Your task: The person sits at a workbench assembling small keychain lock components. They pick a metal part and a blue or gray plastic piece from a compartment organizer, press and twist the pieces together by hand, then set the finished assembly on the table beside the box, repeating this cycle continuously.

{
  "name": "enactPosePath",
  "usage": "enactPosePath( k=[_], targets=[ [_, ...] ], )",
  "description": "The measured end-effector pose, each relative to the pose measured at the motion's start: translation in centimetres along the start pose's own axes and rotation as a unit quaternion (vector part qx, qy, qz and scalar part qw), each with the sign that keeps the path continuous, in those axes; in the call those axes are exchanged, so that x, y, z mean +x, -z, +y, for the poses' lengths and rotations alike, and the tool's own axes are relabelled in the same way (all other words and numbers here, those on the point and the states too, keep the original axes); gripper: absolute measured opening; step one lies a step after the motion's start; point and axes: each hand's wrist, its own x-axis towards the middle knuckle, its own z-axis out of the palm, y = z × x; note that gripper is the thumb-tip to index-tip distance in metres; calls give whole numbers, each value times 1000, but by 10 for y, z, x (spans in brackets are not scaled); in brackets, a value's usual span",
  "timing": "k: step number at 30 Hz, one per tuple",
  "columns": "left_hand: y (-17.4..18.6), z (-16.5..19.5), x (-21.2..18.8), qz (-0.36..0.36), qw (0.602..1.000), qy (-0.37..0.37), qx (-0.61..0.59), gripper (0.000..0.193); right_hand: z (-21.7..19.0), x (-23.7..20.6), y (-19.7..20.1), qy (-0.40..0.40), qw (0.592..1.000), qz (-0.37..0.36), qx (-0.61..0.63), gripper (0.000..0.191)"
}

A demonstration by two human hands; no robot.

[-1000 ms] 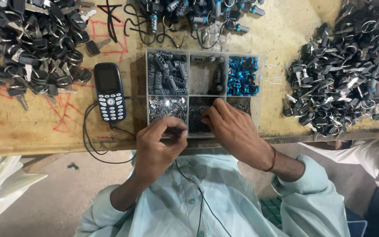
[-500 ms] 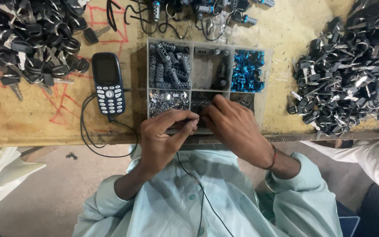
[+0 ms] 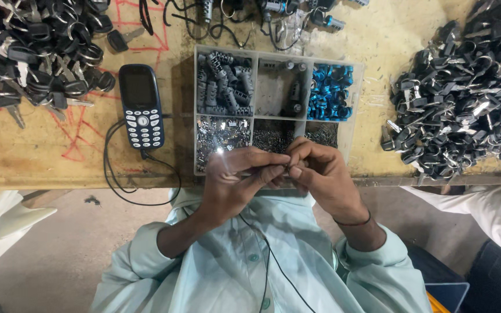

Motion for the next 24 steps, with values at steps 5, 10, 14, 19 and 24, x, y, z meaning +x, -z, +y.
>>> enactPosePath(
  k=[5, 10, 14, 19, 24],
  targets=[
    [-3, 2, -3, -20, 999, -34, -24, 18, 0, -3, -3, 14, 1000, 4, 9, 8],
    [-4, 12, -6, -25, 997, -54, 45, 21, -16, -8, -6, 136, 964, -24, -226, 13],
    [-2, 20, -5, -25, 988, 18, 148, 15, -31, -11, -7, 207, 886, 7, -415, 21],
    [7, 20, 0, -73, 980, 182, 13, 12, -42, 1, -5, -139, 989, -40, -7, 24],
    [2, 9, 5, -2, 984, 138, 117, 11, -55, -7, 3, 90, 681, 32, -726, 16]
  ],
)
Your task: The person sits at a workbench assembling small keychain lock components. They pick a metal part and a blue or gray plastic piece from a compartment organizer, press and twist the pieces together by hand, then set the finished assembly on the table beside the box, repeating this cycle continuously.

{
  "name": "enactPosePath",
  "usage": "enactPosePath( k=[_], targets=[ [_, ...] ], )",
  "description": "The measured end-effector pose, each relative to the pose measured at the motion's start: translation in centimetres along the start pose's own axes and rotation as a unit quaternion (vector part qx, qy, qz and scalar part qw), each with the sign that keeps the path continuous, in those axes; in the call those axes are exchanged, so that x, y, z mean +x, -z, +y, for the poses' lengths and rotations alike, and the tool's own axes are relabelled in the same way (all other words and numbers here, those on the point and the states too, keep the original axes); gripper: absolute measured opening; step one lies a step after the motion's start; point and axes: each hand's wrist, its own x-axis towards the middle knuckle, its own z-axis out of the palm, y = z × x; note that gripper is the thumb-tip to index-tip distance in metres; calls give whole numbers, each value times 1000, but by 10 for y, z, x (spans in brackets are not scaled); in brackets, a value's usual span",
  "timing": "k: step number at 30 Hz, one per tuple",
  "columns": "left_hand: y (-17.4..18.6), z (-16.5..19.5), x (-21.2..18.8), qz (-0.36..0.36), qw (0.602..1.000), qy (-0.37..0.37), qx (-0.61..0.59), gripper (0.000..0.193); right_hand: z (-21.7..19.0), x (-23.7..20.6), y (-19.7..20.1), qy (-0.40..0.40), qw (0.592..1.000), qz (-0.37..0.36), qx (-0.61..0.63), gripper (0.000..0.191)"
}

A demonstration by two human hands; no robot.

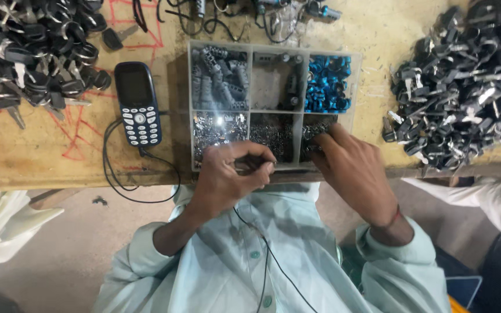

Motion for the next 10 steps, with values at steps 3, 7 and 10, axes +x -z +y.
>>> enactPosePath(
  k=[3, 7, 10],
  targets=[
    [-3, 1, 0, 11, 998, -46, 36, 11, 4, -5, -2, -36, 999, 15, -3, 17],
    [-2, 1, 0, 11, 995, -90, 49, 10, 8, -5, -8, -42, 999, 29, 17, 17],
    [-6, 4, -2, 11, 995, -83, 53, 9, 10, -3, -13, -33, 999, 12, -5, 16]
  ],
)
